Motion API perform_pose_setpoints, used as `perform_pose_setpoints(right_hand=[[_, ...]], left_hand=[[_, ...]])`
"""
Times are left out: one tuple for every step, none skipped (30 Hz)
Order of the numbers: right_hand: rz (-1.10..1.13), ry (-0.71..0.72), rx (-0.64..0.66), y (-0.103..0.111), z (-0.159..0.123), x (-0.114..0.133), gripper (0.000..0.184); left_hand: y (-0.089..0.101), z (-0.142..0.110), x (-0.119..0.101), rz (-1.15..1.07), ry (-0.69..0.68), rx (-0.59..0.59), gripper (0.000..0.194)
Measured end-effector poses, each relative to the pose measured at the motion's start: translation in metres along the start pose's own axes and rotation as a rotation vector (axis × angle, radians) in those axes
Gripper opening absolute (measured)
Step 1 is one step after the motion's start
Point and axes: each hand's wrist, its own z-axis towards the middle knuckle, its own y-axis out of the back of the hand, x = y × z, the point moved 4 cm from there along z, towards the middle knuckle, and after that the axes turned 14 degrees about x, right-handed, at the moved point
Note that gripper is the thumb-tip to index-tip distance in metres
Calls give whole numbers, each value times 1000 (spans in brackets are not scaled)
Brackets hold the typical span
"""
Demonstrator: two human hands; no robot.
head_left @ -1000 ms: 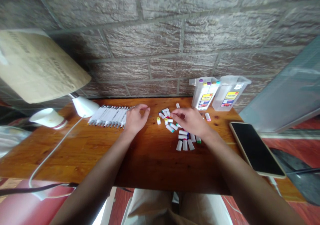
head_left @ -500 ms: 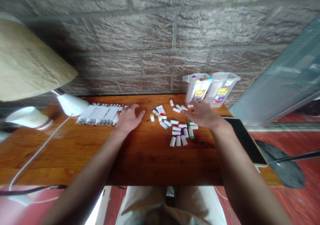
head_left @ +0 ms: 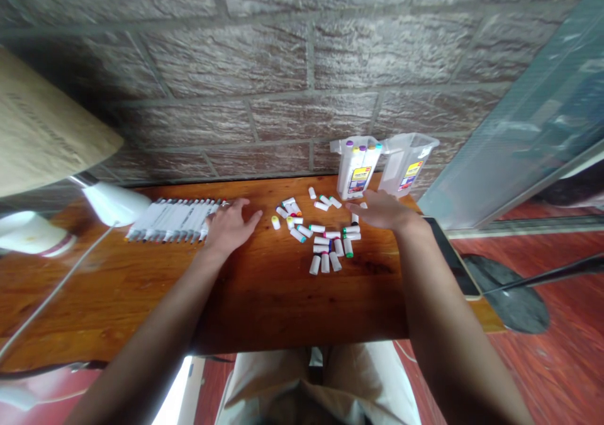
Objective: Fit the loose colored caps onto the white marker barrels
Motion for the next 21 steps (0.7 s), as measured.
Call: perform_pose_setpoints(right_hand=[[-19, -50, 23, -2, -1, 5, 49], [-28, -86, 16, -3, -3, 11, 53], [-34, -97, 3, -4, -5, 17, 55], [-36, -85, -11, -4, -6, 23, 53], [-26, -56, -17, -5, -6, 27, 47], [-12, -30, -20, -4, -6, 29, 41], [3, -16, -33, -2, -6, 28, 36], [22, -13, -57, 2, -6, 26, 33], [46, -28, -104, 7, -6, 21, 32], [82, -44, -172, 14, -6, 15, 32], [128, -56, -254, 22, -8, 9, 32], [184, -59, -347, 29, -9, 2, 34], [249, -63, -466, 37, -10, -6, 34], [327, -79, -604, 43, -12, -14, 34], [391, -83, -768, 48, -14, -23, 29], [426, -85, -941, 51, -16, -31, 22], [452, -79, -1040, 50, -14, -38, 28], [479, -89, -1084, 47, -10, -45, 46], [508, -116, -1080, 42, -4, -51, 62], [547, -156, -1049, 36, 3, -58, 75], [576, -177, -991, 30, 11, -62, 84]], left_hand=[[0, 0, 0, 0, 4, 1, 54], [1, 0, 0, -2, 7, 3, 55], [1, 1, 0, -3, 12, 7, 55], [1, 1, 0, -4, 17, 12, 55], [1, 1, 0, -4, 22, 16, 55], [1, 1, 0, -5, 26, 19, 55], [1, 1, 0, -5, 28, 21, 55], [1, 1, 0, -6, 29, 21, 55], [1, 1, 0, -7, 28, 20, 55], [1, 1, 0, -7, 25, 19, 55], [1, 1, 0, -6, 22, 20, 55], [1, 1, 1, -5, 19, 20, 56], [1, 1, 1, -2, 16, 21, 56], [1, 1, 1, -1, 13, 20, 55], [1, 1, 2, 0, 11, 17, 55], [1, 1, 2, 2, 11, 13, 54], [2, 1, 2, 2, 13, 9, 54], [2, 1, 2, 3, 15, 8, 54], [3, 1, 2, 2, 17, 8, 54], [3, 1, 2, 1, 19, 9, 54], [3, 0, 2, -1, 19, 11, 54]])
